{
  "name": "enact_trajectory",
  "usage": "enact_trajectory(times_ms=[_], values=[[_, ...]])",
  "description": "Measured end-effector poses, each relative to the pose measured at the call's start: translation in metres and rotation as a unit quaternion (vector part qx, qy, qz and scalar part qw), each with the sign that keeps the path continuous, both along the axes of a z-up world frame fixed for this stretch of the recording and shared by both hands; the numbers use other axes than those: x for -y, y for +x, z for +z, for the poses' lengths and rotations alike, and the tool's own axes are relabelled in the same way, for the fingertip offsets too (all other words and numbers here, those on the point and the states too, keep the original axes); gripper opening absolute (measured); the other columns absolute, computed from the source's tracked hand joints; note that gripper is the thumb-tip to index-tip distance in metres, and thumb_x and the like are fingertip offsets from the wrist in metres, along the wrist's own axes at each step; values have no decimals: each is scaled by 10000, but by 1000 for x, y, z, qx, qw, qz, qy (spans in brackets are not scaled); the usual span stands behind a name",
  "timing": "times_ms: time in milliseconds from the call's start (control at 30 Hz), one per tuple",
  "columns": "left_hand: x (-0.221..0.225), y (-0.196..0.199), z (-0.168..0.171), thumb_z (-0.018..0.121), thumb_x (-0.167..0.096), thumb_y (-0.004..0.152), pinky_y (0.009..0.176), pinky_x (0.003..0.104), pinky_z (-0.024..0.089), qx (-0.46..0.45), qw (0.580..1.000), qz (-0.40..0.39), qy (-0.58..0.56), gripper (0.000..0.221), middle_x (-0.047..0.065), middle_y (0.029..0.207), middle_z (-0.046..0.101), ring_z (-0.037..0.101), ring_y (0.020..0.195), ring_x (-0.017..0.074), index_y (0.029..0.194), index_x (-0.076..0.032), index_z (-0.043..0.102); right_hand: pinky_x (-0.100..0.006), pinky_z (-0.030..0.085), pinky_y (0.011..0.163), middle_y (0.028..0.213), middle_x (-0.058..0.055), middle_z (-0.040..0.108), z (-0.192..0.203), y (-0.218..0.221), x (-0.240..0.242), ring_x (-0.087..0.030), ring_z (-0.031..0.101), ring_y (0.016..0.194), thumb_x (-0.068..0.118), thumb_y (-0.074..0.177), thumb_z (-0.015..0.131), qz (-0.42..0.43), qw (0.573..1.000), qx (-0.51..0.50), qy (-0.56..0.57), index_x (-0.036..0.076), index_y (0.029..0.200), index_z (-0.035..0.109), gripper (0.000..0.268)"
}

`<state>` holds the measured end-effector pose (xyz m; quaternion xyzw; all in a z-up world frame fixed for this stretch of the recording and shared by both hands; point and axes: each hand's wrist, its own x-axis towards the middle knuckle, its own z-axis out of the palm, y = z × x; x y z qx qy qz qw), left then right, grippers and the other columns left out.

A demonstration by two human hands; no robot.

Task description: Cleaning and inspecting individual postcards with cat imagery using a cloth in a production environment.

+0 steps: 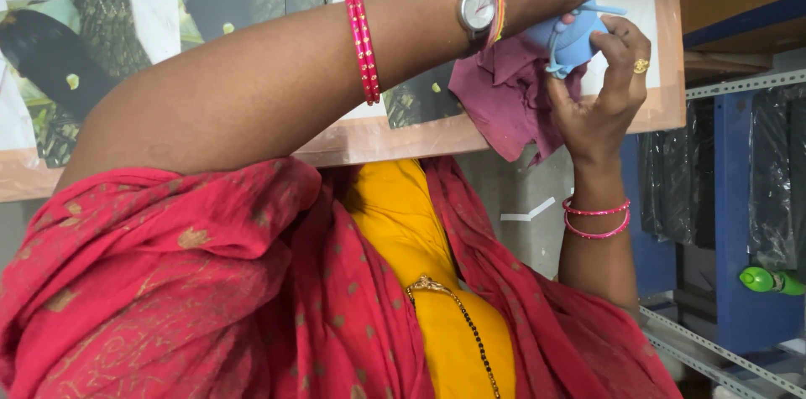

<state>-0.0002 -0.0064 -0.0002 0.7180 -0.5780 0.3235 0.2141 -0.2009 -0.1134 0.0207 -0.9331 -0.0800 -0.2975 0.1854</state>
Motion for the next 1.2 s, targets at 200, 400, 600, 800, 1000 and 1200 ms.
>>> enact_trajectory(times_ms=[200,400,600,800,1000,1200], values=[[-15,-3,12,788,-373,753,483,384,510,-38,998,-25,40,345,117,752,671,690,664,266,796,-46,684,-423,506,1094,1359,-174,528,7,1,0,-324,575,1276,34,887,886,40,998,-13,55,54,1369,502,617],[-23,-3,16,781,-311,814,528,393,524,-49,998,-34,20,295,128,841,669,693,753,274,869,-39,683,-348,502,1146,1380,-125,566,2,5,12,-210,596,1303,172,957,780,98,906,-73,405,10,1457,428,633],[-28,-8,25,733,-278,762,488,395,525,-35,998,0,50,250,131,801,681,700,720,277,836,-43,689,-292,557,1094,1326,-108,640,-4,7,23,-167,644,1236,-32,1005,799,77,897,-121,419,-44,1456,471,558],[-31,-8,24,710,-217,802,504,398,527,-39,997,11,63,170,138,796,692,700,712,285,843,-52,707,-253,538,1026,1277,-72,616,-3,6,22,-112,620,1141,-80,960,861,68,925,-121,354,-40,1452,501,611],[-23,-5,8,705,-216,810,574,388,544,-22,999,-1,28,159,124,835,694,705,767,278,842,-61,712,-257,522,1017,1241,-62,602,-4,5,19,-106,597,1108,-88,910,917,47,948,-118,291,-36,1387,520,622],[-13,-7,3,702,-224,810,565,387,540,-12,1000,4,28,162,113,842,687,699,765,272,856,-71,726,-260,550,1005,1242,-69,618,-5,5,21,-113,631,1105,-118,885,901,50,940,-124,314,-29,1365,513,624]])
